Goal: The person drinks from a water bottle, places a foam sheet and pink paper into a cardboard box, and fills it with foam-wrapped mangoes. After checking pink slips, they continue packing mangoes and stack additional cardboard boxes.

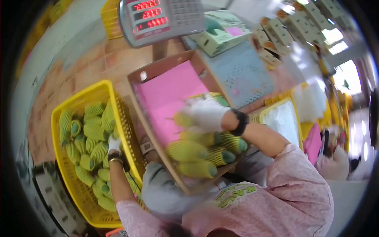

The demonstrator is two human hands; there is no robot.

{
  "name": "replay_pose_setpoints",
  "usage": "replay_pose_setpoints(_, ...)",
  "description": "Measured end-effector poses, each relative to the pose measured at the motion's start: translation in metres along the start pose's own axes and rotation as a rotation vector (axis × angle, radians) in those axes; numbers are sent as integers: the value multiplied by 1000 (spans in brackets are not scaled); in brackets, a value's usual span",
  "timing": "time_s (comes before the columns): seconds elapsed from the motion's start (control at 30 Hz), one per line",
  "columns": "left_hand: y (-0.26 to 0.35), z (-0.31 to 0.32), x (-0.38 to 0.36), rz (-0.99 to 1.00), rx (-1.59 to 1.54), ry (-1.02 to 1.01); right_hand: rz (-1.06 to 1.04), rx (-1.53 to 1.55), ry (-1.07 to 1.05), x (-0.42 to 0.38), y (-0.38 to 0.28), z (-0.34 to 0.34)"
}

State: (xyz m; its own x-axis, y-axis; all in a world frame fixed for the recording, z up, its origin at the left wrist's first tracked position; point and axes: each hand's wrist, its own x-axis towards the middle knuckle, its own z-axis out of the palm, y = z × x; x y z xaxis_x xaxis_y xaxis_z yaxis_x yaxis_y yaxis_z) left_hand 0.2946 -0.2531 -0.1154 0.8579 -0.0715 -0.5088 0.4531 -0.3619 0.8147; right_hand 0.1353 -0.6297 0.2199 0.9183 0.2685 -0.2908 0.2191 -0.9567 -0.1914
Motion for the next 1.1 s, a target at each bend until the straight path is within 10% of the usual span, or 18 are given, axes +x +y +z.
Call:
replay_pose_setpoints(0.1, 14, 3, -9, -106, -437, -132, 48, -136, 127, 4, 3, 37)
replay_pose_setpoints(0.7, 241, 78, -223, 359, -8, -248, 130, 166, 453, -37, -17, 14)
replay_pose_setpoints(1.1, 293, 141, -334, 688, 23, -434, -442, 1158, 1125, -109, -84, -26)
